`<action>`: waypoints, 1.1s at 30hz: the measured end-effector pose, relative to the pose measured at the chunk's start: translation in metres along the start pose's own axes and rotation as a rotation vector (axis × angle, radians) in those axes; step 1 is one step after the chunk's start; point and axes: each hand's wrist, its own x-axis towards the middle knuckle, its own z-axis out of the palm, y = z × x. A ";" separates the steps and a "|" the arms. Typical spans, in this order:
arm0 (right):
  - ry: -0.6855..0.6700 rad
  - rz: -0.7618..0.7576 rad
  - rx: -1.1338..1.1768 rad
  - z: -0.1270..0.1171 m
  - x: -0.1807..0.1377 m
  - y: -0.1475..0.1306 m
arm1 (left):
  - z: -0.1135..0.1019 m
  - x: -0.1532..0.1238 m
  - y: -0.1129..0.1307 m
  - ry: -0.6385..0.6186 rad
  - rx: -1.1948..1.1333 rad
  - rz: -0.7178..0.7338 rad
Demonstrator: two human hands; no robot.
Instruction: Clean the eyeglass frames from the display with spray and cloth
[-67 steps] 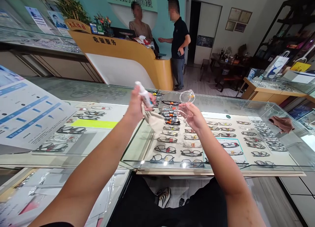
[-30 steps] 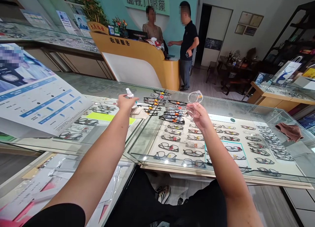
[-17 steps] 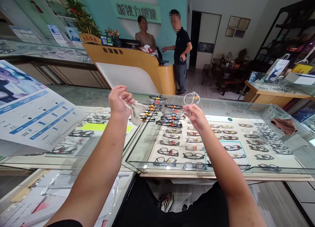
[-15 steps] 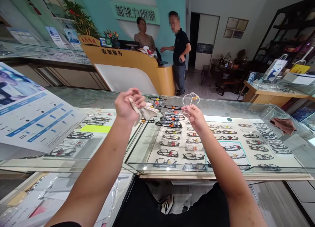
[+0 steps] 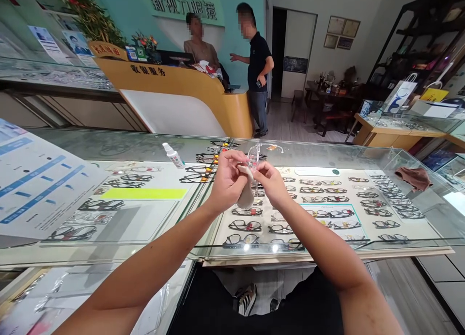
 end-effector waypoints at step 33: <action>0.129 -0.111 -0.213 -0.013 0.004 -0.016 | -0.010 0.015 -0.003 0.090 -0.124 -0.617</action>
